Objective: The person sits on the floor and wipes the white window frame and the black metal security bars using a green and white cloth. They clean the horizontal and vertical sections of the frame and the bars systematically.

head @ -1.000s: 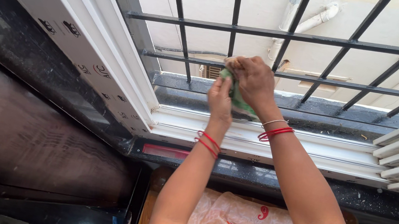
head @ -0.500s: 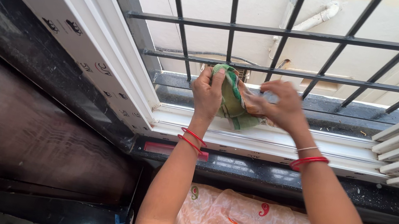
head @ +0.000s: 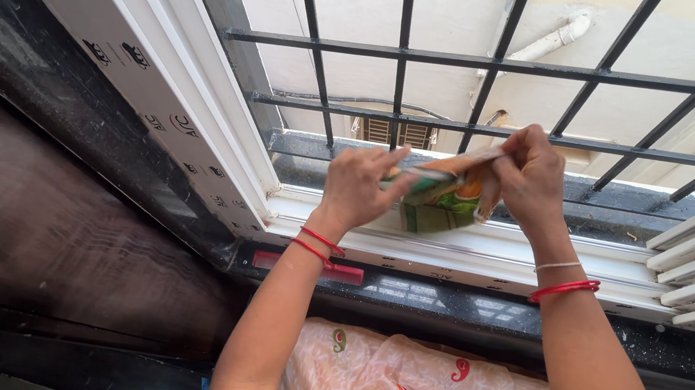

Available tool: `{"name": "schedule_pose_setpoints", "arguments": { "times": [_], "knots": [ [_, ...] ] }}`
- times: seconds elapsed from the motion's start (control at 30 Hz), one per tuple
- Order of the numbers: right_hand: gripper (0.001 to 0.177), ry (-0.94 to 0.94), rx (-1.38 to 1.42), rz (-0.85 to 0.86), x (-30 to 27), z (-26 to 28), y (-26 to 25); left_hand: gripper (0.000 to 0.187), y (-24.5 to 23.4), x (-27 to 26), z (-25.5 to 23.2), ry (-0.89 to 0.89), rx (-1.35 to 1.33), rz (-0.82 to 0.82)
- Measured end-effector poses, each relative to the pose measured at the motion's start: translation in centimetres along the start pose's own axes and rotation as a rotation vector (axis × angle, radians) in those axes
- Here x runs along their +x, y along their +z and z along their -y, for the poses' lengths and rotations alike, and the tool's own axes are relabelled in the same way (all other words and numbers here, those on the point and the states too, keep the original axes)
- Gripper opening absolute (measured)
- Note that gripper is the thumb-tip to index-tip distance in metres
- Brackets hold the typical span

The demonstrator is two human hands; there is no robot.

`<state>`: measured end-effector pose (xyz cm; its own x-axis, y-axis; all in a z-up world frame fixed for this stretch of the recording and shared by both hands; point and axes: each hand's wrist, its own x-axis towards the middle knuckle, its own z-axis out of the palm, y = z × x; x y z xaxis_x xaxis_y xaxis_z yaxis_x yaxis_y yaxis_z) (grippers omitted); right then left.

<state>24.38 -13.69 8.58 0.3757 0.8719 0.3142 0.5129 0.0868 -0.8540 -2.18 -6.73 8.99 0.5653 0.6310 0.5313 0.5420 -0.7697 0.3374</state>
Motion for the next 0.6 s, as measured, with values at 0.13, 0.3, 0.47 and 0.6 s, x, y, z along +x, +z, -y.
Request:
{"name": "schedule_pose_setpoints", "arguments": {
  "times": [0.13,0.3,0.47,0.6],
  "knots": [
    [0.011,-0.505,-0.075,-0.201,3.2,0.9,1.9,0.009,0.6,1.2,0.9,0.214,0.228,-0.124],
    [0.009,-0.682,-0.08,-0.18,4.5,3.3,7.6,0.009,2.6,4.2,2.3,0.072,0.216,-0.505],
    [0.015,-0.786,-0.637,-0.171,4.3,3.7,10.6,0.017,4.1,4.9,2.4,0.108,0.231,-0.458],
    [0.02,-0.922,-0.766,-0.24,4.5,2.5,9.7,0.034,4.4,3.8,3.3,0.274,0.415,-0.351]
  ]
}}
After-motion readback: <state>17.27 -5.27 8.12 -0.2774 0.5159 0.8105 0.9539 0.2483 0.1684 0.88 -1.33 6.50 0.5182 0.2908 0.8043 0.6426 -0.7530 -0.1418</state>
